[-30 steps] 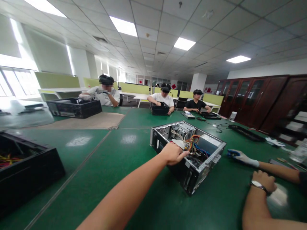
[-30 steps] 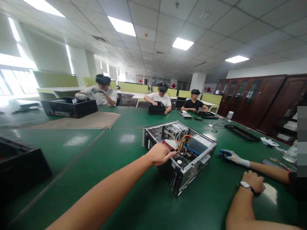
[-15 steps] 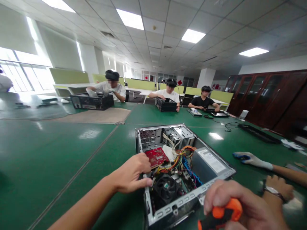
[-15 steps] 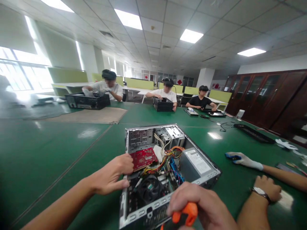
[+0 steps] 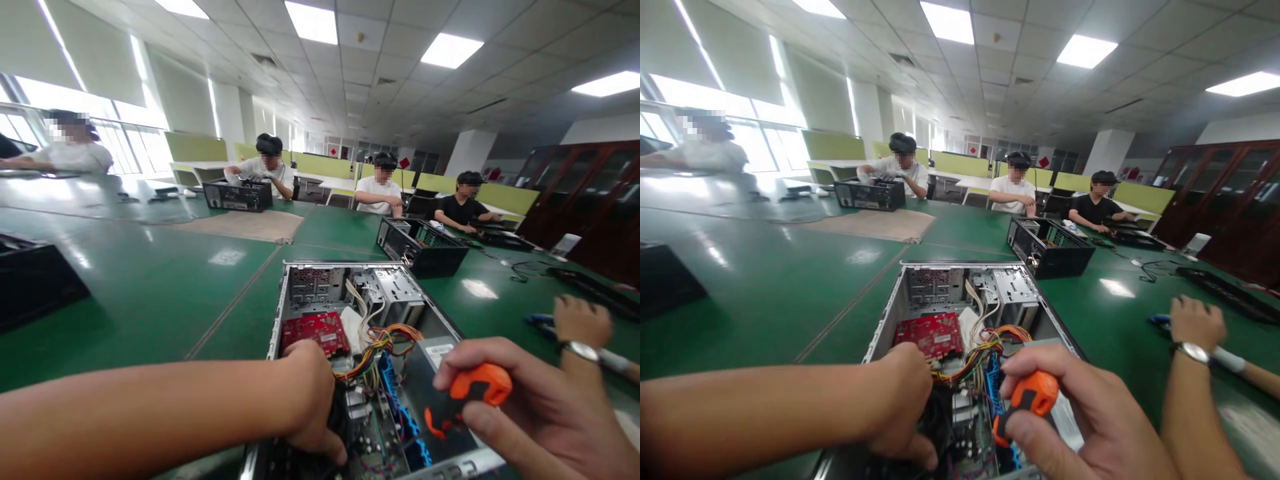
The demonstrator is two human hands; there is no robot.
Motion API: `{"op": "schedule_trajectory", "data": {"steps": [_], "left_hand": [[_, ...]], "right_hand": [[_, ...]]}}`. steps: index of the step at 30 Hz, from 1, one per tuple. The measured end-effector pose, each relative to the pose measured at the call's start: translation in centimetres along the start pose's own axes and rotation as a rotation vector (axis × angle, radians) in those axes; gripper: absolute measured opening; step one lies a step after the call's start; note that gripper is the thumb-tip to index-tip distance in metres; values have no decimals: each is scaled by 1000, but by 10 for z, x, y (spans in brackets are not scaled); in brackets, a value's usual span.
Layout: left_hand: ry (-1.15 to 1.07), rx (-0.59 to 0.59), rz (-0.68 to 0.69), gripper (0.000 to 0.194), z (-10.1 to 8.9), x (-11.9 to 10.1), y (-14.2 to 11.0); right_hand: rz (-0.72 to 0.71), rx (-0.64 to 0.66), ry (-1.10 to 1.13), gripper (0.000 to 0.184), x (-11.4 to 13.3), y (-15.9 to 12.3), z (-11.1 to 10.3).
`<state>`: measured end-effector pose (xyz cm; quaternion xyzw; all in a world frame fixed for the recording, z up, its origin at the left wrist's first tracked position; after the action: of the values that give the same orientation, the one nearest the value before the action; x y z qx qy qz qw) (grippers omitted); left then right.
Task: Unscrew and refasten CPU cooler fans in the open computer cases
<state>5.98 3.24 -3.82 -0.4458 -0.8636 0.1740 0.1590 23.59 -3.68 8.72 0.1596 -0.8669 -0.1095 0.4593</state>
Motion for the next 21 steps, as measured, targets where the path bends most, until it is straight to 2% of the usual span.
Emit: {"op": "schedule_trajectory", "data": {"steps": [3,6,8,12,17,19,21], "left_hand": [[-121,-108,46,55,22,-9,16],[-204,-167,124,42,28,-10,14],[-220,-182,115,45,21,-6,7],[-133,-156,74,70,3,-6,-5],[-54,-84,156,67,-5,-25,-6],[-49,-94,129,76,-12,-16,-10],[-83,-148,80,81,-22,7,-19]], "right_hand": [[71,12,9,21,-5,5,5],[127,39,6,21,-14,4,10],[139,58,5,21,-20,3,12],[160,75,19,23,-28,0,16],[24,15,-51,21,-9,6,18],[-33,14,-93,20,3,9,21],[-54,40,-141,24,13,13,29]]}}
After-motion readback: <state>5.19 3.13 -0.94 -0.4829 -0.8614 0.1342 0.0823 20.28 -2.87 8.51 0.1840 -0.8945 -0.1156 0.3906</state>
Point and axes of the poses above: each hand's wrist, its own y-axis towards the middle knuckle, its own z-axis out of the palm, x = y × z, the point moved 8 cm from there along y, towards the middle knuckle, and after that the axes turned 15 degrees about z, right-handed, at the moved point
